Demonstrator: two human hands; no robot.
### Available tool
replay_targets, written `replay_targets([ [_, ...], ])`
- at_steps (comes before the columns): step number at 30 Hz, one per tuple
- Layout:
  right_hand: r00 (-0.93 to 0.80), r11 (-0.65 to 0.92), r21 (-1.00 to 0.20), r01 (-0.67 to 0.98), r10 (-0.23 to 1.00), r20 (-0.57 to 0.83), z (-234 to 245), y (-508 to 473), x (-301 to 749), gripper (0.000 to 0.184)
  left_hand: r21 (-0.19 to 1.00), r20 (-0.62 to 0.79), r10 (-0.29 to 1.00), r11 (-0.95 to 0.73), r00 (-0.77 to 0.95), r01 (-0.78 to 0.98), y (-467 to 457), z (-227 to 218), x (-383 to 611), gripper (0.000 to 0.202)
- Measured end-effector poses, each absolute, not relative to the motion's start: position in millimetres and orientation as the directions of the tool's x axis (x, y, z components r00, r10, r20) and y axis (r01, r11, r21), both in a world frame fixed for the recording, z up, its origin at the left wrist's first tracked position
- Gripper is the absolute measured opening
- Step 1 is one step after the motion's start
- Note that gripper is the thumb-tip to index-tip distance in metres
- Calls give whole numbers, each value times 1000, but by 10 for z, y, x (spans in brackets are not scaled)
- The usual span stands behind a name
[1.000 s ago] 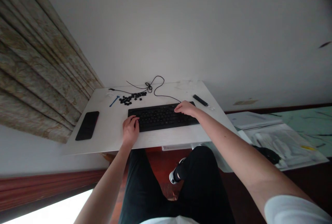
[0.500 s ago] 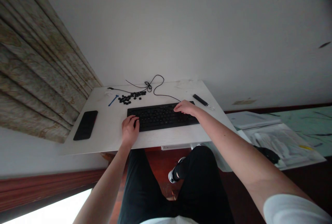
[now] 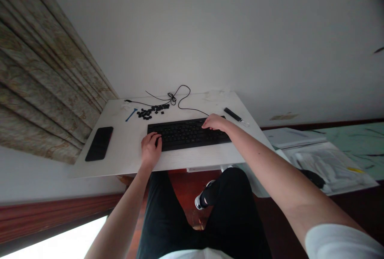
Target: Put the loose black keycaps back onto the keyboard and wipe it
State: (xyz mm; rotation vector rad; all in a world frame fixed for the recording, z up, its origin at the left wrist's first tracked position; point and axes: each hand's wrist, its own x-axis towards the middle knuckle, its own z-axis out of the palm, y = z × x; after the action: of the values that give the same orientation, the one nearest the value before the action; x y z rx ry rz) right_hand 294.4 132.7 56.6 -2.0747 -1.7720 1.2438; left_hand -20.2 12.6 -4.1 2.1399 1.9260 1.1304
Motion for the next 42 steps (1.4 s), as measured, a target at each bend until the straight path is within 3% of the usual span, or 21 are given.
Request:
replay_targets([
  [17, -108, -225, -493, 840, 823, -558, 732, 1406, 2912, 27, 528, 468, 880, -207, -78, 824, 131, -29, -184, 23],
  [25, -162, -8, -292, 956, 817, -554, 758, 1591, 2906, 33, 513, 434, 899, -200, -52, 835, 152, -21, -157, 22],
  [32, -100, 2, -167, 986, 811, -577, 672, 1736, 2785, 44, 507, 435, 899, -196, -53, 840, 151, 0, -136, 22],
  [36, -129, 19, -194, 981, 809, -574, 676, 1699, 2808, 38, 504, 430, 901, -191, -53, 842, 144, 2, -139, 21],
  [42, -141, 4, -323, 947, 905, -401, 629, 1419, 2946, 34, 493, 444, 895, -213, -33, 844, 130, -7, -160, 20],
])
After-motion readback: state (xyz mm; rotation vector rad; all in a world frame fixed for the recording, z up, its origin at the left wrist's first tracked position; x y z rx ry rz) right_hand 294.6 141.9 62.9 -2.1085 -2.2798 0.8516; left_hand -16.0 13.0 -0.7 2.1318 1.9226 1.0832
